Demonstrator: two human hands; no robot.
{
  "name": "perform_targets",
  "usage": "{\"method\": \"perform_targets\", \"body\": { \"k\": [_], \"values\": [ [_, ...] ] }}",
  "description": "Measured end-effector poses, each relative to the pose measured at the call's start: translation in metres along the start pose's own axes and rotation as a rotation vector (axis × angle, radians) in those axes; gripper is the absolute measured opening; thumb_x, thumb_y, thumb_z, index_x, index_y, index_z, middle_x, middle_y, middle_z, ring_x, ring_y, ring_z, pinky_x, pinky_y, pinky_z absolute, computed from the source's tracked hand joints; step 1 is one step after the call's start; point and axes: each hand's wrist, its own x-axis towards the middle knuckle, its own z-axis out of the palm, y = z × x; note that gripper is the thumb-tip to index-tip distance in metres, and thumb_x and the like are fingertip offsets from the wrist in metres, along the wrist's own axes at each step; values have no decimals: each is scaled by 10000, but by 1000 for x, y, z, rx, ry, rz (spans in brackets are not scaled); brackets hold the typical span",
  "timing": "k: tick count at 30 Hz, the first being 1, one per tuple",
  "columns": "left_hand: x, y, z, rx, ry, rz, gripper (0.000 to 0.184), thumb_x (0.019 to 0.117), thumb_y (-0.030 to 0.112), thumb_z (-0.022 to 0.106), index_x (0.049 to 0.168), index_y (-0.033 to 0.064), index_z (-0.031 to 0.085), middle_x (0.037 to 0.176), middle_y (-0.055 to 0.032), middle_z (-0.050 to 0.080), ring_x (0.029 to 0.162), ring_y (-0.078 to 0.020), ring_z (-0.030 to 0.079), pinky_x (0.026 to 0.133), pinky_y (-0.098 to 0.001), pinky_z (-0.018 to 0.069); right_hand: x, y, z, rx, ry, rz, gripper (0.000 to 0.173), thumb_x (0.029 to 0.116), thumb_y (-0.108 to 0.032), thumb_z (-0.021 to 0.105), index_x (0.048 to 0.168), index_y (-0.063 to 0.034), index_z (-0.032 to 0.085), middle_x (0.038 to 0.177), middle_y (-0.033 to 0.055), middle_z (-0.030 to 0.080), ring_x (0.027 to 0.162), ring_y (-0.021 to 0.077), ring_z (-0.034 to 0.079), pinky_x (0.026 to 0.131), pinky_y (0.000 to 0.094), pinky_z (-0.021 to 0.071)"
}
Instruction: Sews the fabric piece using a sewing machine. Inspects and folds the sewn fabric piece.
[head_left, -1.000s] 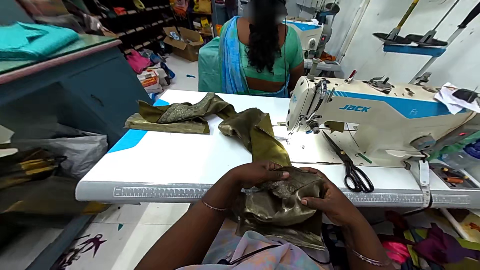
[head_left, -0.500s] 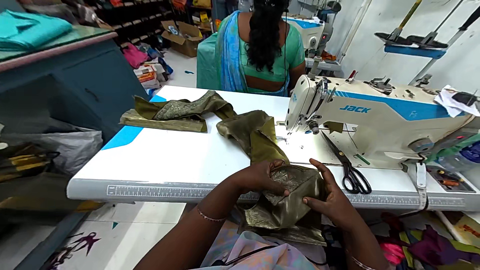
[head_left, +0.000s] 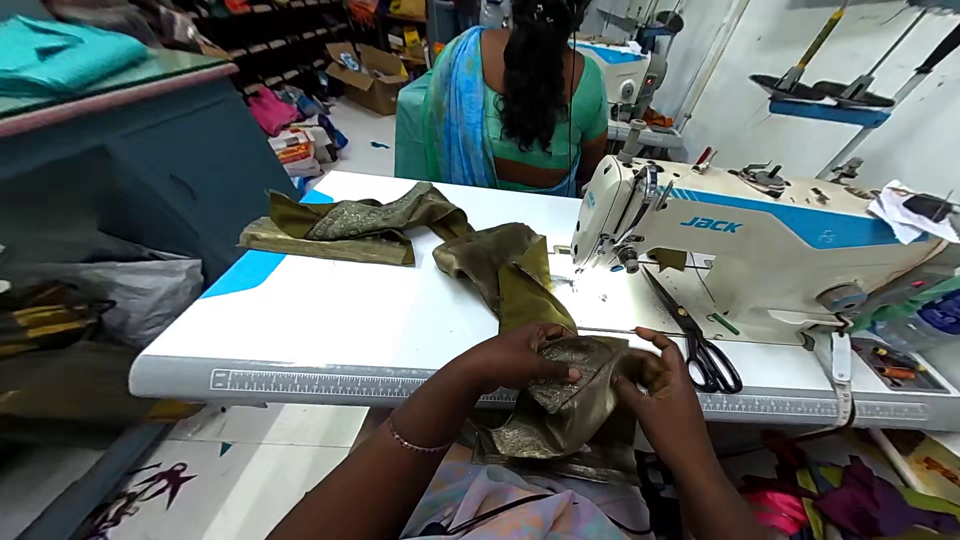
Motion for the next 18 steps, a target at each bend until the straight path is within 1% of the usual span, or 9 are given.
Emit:
{"method": "perform_targets", "body": {
  "k": [1, 2, 3, 5, 6, 7, 9, 13, 18],
  "values": [
    [-5, 5, 4, -9, 44, -14, 364, 954, -39, 645, 1306, 17, 568, 1033, -69, 697, 829, -73, 673, 767, -232, 574, -2, 1, 0, -69, 90, -92, 607, 864, -42, 717, 1424, -22, 481, 1299, 135, 639, 1160, 242, 631, 924, 458, 538],
    [-8, 8, 7, -8, 74, -30, 356, 967, -25, 633, 1315, 16, 571, 1027, -72, 698, 811, -73, 666, 750, -229, 567, -3, 2, -1, -119, 176, -185, 537, 870, -73, 704, 1364, 24, 519, 1341, 190, 598, 1208, 297, 595, 929, 488, 516],
    [-9, 10, 8, -8, 88, -41, 341, 978, -13, 623, 1315, 17, 574, 1015, -72, 699, 797, -73, 663, 734, -225, 562, -5, 3, 0, -158, 249, -275, 438, 875, -114, 677, 1274, 27, 567, 1275, 185, 613, 1133, 268, 606, 876, 435, 519],
    [-10, 12, 9, -10, 98, -42, 285, 986, 4, 622, 1271, 15, 607, 976, -66, 712, 770, -72, 672, 708, -218, 567, -9, 3, 4, -127, 275, -400, 208, 888, -158, 663, 1061, -43, 658, 981, 30, 666, 846, 58, 644, 735, 226, 558],
    [-9, 11, 8, -9, 94, -37, 259, 988, 10, 622, 1247, 14, 620, 959, -63, 715, 758, -71, 674, 694, -214, 565, -11, 3, 8, -82, 231, -424, 160, 882, -155, 666, 1003, -53, 693, 881, -17, 672, 752, 3, 635, 683, 175, 551],
    [-8, 10, 8, -15, 81, -29, 248, 987, 5, 621, 1235, 11, 623, 954, -60, 715, 757, -72, 676, 694, -216, 569, -14, 3, 11, -62, 186, -422, 152, 871, -158, 668, 976, -61, 720, 845, -41, 678, 715, -22, 626, 661, 147, 543],
    [-7, 8, 7, -40, 64, -13, 252, 982, -20, 614, 1233, 5, 620, 955, -59, 713, 762, -73, 681, 703, -220, 578, -17, 5, 17, -64, 147, -411, 156, 859, -154, 681, 952, -50, 751, 851, -32, 696, 699, -31, 628, 644, 131, 543],
    [-7, 5, 7, -88, 42, 3, 261, 985, -28, 604, 1243, 11, 615, 971, -51, 715, 783, -73, 687, 725, -224, 583, -16, 8, 22, -98, 163, -443, 169, 843, -149, 694, 941, -35, 772, 844, -12, 709, 702, -39, 638, 649, 113, 542],
    [-6, 0, 7, -116, 19, 9, 284, 988, -46, 585, 1262, 31, 586, 1023, -53, 707, 820, -79, 688, 752, -234, 583, -16, 11, 24, -228, 202, -531, 170, 861, -140, 678, 927, -28, 788, 847, 41, 718, 687, -8, 641, 640, 118, 535]
  ]
}}
